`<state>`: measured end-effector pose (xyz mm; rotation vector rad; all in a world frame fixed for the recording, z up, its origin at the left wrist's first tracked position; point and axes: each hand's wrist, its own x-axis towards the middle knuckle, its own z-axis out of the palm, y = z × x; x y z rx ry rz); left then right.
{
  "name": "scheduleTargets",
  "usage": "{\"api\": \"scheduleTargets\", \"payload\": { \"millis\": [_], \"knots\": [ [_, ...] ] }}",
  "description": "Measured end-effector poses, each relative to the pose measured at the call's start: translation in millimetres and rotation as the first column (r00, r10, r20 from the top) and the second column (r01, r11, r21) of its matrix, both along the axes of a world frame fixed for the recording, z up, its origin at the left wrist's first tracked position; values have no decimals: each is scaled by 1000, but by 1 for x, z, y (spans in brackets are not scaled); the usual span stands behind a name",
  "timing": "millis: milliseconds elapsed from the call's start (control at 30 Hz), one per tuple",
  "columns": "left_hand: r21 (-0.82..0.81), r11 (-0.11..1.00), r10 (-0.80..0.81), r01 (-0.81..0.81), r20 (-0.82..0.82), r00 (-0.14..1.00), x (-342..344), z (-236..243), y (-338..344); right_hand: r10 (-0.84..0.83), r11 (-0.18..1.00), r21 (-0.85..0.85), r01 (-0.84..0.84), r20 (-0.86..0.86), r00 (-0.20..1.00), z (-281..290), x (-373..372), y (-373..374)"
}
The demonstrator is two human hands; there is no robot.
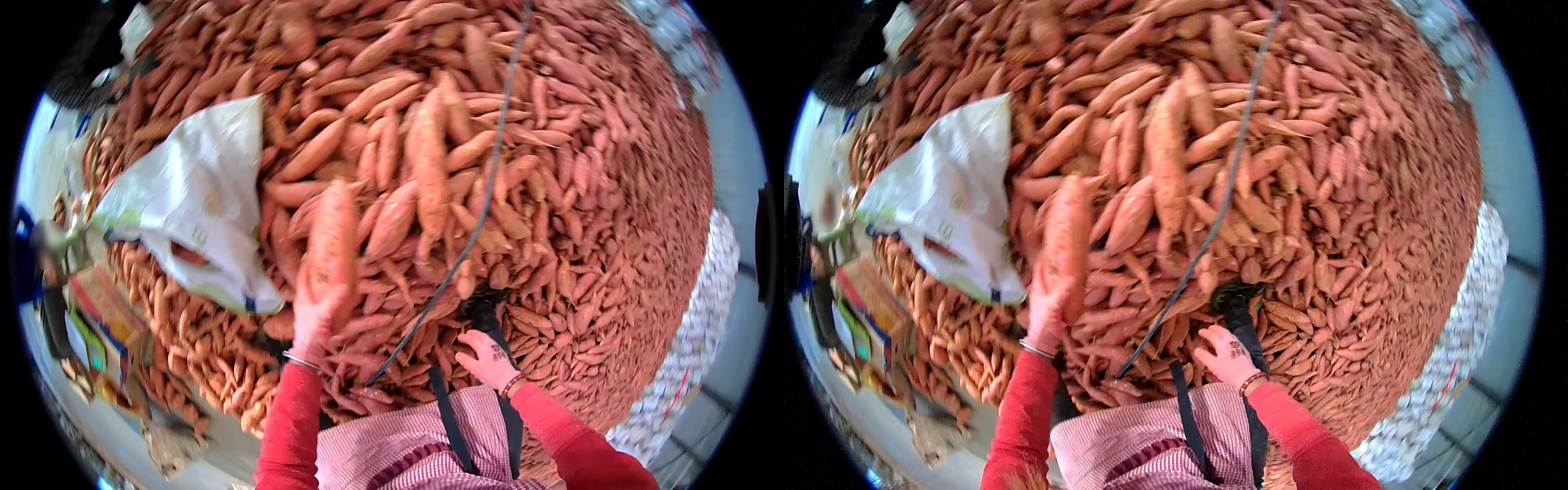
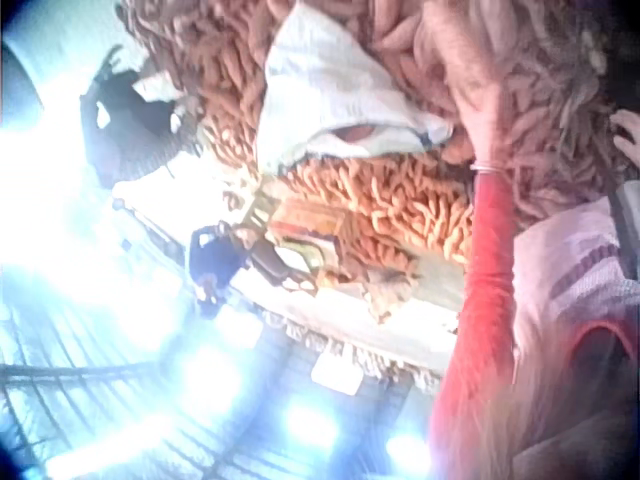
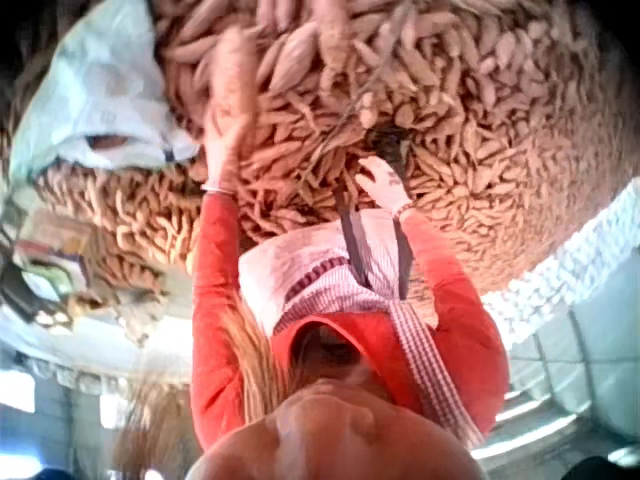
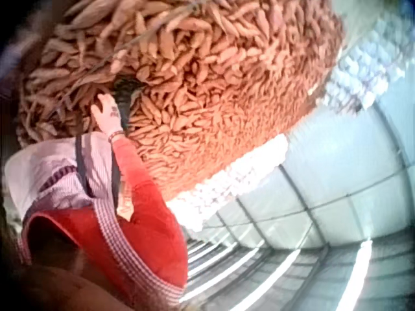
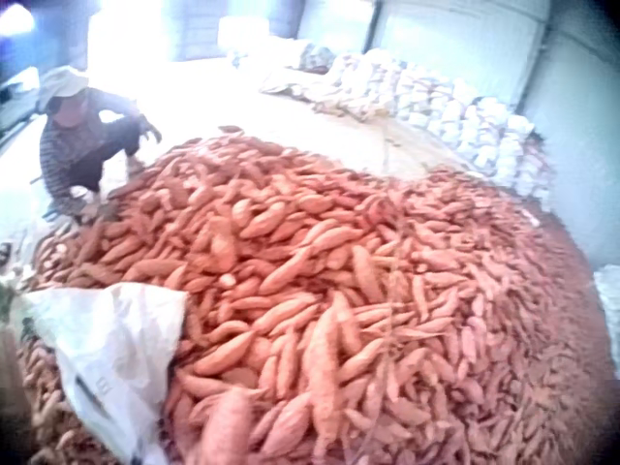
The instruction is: The person stands on a large pile of sweet potatoes and repeatedly scoops them by hand into a white sack. The person uses both hands to gather the produce and transfer it into the bag, which is held open by another worker nearby.
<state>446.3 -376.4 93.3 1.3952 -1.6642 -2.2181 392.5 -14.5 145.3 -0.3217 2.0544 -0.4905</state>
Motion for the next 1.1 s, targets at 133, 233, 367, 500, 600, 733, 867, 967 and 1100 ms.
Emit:
{"api": "scheduleTargets", "payload": {
  "millis": [133, 233, 367, 500, 600, 733, 867, 967, 1100],
  "knots": [
    [-124, 991, 27, -48, -166, 986, -81, -17, -18, -89, 996, 1, 90, -89, 992, 2, 10, 31],
    [-399, 914, -81, 71, -8, 997, -115, -28, -19, -46, 990, 121, 73, -214, 976, 2, 21, 61],
    [-441, 853, -241, 277, 137, 961, -128, -54, -31, -13, 966, 254, 54, -159, 987, -13, 46, 111],
    [-567, 719, -389, 403, 152, 908, -135, -65, -48, -22, 960, 275, 60, -140, 990, -8, 54, 126],
    [-492, 758, -366, 428, 222, 904, -138, -71, -55, -145, 954, 231, 191, -202, 969, -11, 59, 128],
    [-451, 746, -379, 489, 316, 870, -137, -78, -84, -352, 916, 140, 375, -163, 922, -7, 51, 137],
    [-296, 766, -470, 571, 348, 811, -153, -62, -78, -636, 768, 27, 640, -87, 767, -12, 42, 156],
    [-295, 768, -462, 569, 360, 810, -159, -63, -86, -738, 672, -26, 740, -106, 667, -36, 22, 187],
    [-417, 744, -394, 522, 358, 847, -158, -84, -127, -805, 578, -112, 808, -244, 541, -83, -29, 239]
  ]
}}
